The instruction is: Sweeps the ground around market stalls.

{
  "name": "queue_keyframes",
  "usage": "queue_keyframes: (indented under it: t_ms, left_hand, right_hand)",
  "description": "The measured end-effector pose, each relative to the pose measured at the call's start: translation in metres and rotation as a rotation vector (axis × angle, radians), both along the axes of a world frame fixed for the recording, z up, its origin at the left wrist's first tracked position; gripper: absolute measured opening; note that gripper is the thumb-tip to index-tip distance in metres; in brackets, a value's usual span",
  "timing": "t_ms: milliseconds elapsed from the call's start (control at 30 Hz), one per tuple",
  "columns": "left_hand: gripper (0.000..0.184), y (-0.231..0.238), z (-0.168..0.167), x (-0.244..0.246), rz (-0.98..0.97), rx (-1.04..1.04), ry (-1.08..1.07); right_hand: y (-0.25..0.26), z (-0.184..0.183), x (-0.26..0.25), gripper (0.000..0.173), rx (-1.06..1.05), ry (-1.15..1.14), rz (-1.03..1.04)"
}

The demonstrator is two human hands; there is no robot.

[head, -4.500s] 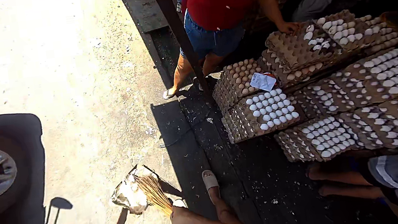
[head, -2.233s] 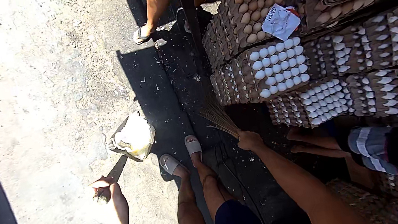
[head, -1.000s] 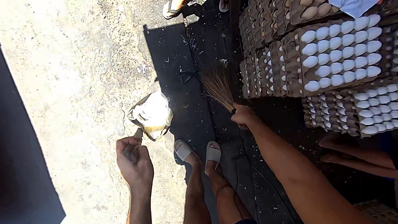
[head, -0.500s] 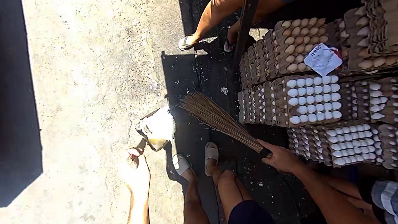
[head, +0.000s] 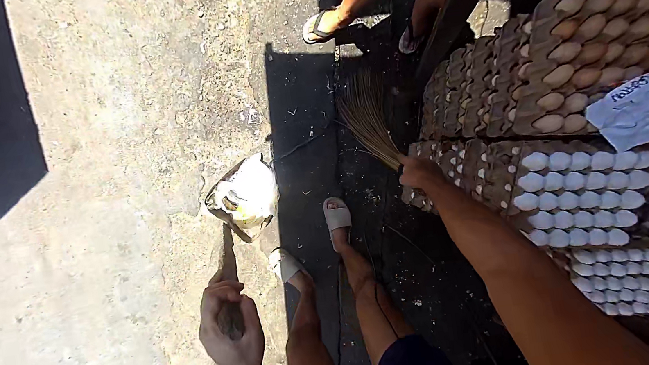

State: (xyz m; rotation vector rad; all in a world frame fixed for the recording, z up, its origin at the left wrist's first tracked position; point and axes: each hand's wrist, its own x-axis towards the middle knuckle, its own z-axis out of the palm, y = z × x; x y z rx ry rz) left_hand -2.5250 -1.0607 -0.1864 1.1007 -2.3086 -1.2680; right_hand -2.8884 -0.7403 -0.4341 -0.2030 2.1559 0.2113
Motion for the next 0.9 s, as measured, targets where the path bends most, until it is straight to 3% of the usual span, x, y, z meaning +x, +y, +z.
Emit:
queue_keyframes:
  t_ms: [33, 133, 267, 333, 467, 500, 567, 633, 700, 833, 900]
  left_hand:
    - [0.007, 0.004, 0.001, -0.012, -0.006, -0.008, -0.030]
    - [0.007, -0.001, 0.007, -0.039, -0.026, -0.023, -0.059]
    - [0.010, -0.014, 0.013, -0.046, -0.044, -0.001, -0.035]
    - [0.010, -0.019, 0.015, -0.052, -0.049, -0.005, -0.031]
    - [0.011, -0.018, 0.020, -0.064, -0.034, -0.009, -0.036]
    - [0.011, -0.014, 0.019, -0.065, -0.027, -0.012, -0.037]
    - [0.010, -0.010, 0.018, -0.068, -0.011, -0.032, -0.047]
    - [0.010, -0.008, 0.021, -0.063, 0.004, -0.038, -0.046]
    - [0.008, -0.009, 0.024, -0.053, 0.013, -0.039, -0.022]
    - [0.006, -0.010, 0.026, -0.020, 0.052, -0.021, 0.000]
    - [0.006, -0.005, 0.022, -0.011, 0.068, -0.016, -0.002]
  right_hand:
    - [0.024, 0.009, 0.023, 0.083, -0.048, -0.064, 0.020]
    - [0.107, 0.084, 0.065, 0.089, -0.178, -0.233, -0.109]
    - [0.190, 0.158, 0.065, 0.089, -0.314, -0.151, -0.275]
    - [0.176, 0.146, 0.035, 0.087, -0.345, -0.064, -0.356]
    - [0.043, 0.058, -0.017, 0.089, -0.395, -0.019, -0.609]
    - [0.004, 0.039, -0.010, 0.090, -0.420, -0.058, -0.611]
    - [-0.057, 0.017, 0.029, 0.091, -0.409, -0.190, -0.424]
    - [-0.086, 0.035, 0.081, 0.089, -0.327, -0.321, -0.191]
    - [-0.079, 0.082, 0.115, 0.089, -0.287, -0.405, -0.095]
    - [-0.013, 0.176, 0.125, 0.090, -0.317, -0.403, -0.157]
    - [0.018, 0.201, 0.106, 0.090, -0.332, -0.326, -0.292]
